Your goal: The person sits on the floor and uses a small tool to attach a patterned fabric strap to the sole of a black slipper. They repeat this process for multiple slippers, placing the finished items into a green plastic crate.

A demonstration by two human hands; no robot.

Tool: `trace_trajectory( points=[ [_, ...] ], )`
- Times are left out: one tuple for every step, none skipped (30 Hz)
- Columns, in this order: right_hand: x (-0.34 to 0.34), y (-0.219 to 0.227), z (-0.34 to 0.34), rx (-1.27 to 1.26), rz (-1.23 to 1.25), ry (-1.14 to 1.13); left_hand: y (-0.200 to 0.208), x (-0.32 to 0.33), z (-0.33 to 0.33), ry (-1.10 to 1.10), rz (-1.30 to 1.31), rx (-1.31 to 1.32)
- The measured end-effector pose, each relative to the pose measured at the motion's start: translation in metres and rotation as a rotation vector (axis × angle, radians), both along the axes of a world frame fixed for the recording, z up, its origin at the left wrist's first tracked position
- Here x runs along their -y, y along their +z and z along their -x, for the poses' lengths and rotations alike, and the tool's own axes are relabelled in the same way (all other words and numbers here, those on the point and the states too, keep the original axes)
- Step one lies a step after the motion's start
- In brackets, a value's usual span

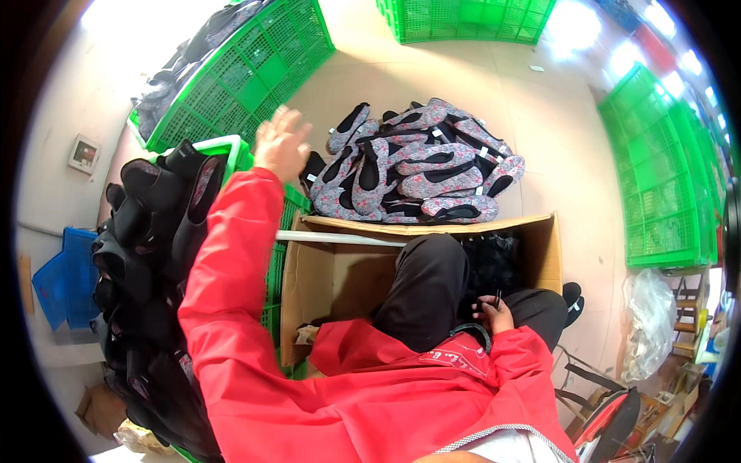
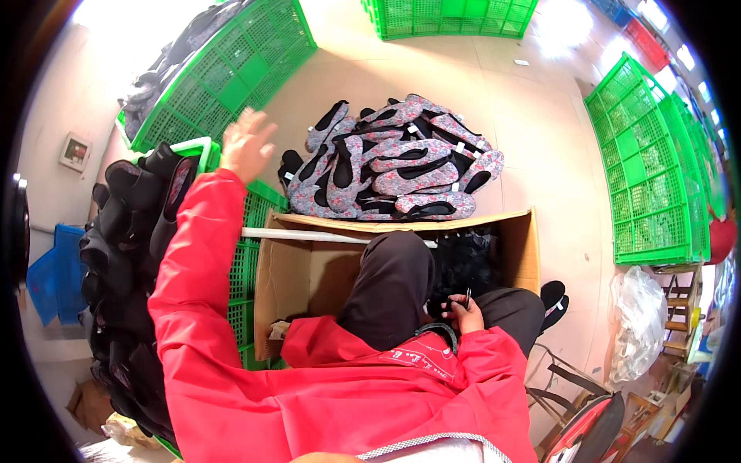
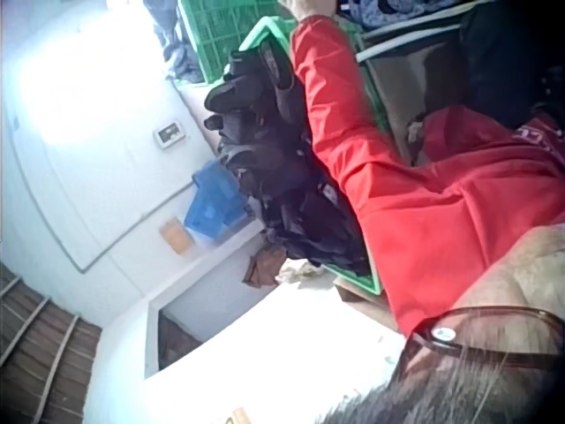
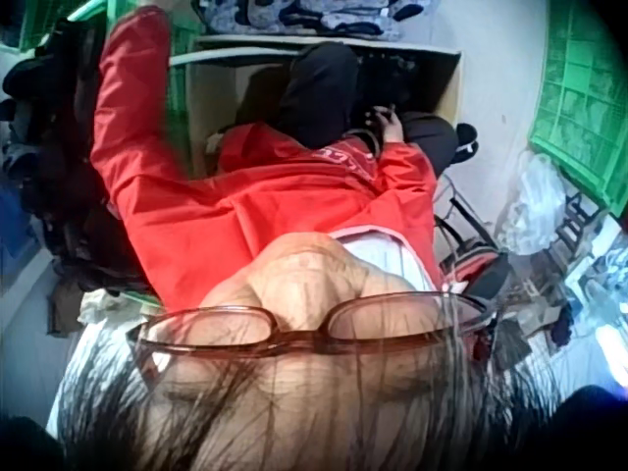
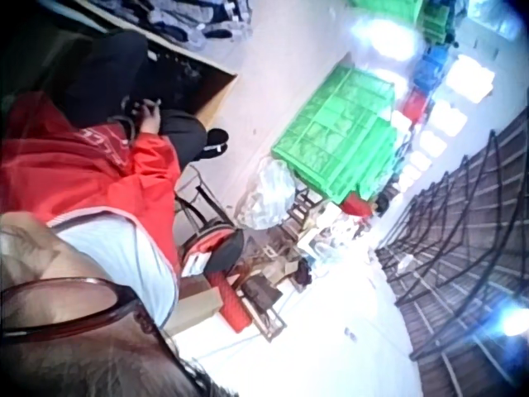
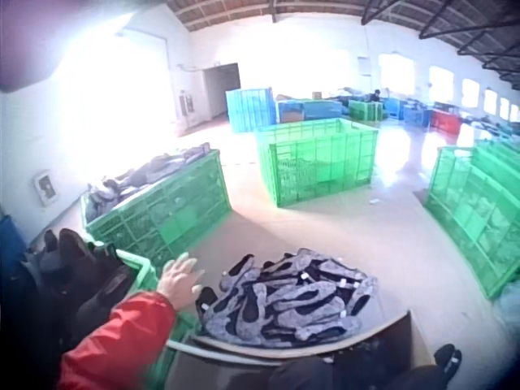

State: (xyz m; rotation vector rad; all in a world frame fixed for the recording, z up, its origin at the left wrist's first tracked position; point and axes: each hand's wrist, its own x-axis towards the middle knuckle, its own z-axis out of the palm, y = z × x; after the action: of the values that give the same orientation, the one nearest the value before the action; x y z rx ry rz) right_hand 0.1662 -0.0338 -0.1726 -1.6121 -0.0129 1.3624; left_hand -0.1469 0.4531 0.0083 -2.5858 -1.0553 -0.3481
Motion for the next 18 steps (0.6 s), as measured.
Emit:
trace_trajectory(
  points=[
    [0.001, 0.003, -0.001, 0.010, 0.007, 0.004, -0.011, 0.008, -0.025, -0.010, 0.180, -0.105],
    [0.003, 0.003, 0.000, 0.010, 0.005, -0.005, -0.033, 0.006, -0.044, -0.075, 0.419, -0.168],
    [0.003, 0.001, -0.002, 0.007, 0.003, -0.002, -0.062, 0.009, -0.055, -0.088, 0.585, -0.243],
    [0.003, -0.002, -0.002, 0.003, 0.002, 0.001, -0.089, 0.009, -0.065, -0.105, 0.848, -0.368],
    [0.000, -0.003, -0.002, 0.005, -0.001, 0.028, -0.142, 0.003, -0.056, -0.093, 0.951, -0.415],
    [-0.002, -0.001, -0.003, -0.005, 0.010, 0.027, -0.176, 0.004, -0.056, -0.153, 0.961, -0.376],
    [-0.003, -0.001, -0.003, -0.009, 0.009, 0.030, -0.206, 0.008, -0.066, -0.099, 0.908, -0.407],
    [-0.003, -0.003, -0.004, -0.015, 0.006, 0.031, -0.231, 0.013, -0.069, -0.049, 0.841, -0.296],
    [-0.001, -0.003, -0.005, -0.030, 0.016, 0.027, -0.242, 0.019, -0.082, 0.023, 0.828, -0.267],
    [0.001, -0.008, -0.006, -0.038, 0.015, 0.016, -0.251, 0.023, -0.094, 0.095, 0.815, -0.238],
    [0.004, -0.016, -0.006, -0.047, 0.013, 0.005, -0.258, 0.025, -0.101, 0.121, 0.783, -0.217],
    [0.005, -0.019, -0.006, -0.052, 0.011, 0.001, -0.270, 0.028, -0.105, 0.152, 0.751, -0.190],
    [0.002, -0.014, -0.005, -0.076, 0.015, -0.016, -0.282, 0.029, -0.108, 0.184, 0.719, -0.164],
    [0.006, -0.025, -0.007, -0.088, -0.015, -0.005, -0.292, 0.028, -0.110, 0.217, 0.743, -0.169],
    [0.004, -0.021, -0.009, -0.104, -0.002, -0.018, -0.302, 0.028, -0.109, 0.252, 0.773, -0.173],
    [0.000, -0.017, -0.007, -0.126, 0.000, -0.030, -0.313, 0.024, -0.103, 0.291, 0.790, -0.180],
    [-0.002, -0.018, -0.008, -0.139, -0.006, -0.032, -0.324, 0.022, -0.099, 0.316, 0.794, -0.213],
    [-0.003, -0.020, -0.008, -0.152, -0.015, -0.043, -0.328, 0.020, -0.098, 0.296, 0.817, -0.229]
  ],
)
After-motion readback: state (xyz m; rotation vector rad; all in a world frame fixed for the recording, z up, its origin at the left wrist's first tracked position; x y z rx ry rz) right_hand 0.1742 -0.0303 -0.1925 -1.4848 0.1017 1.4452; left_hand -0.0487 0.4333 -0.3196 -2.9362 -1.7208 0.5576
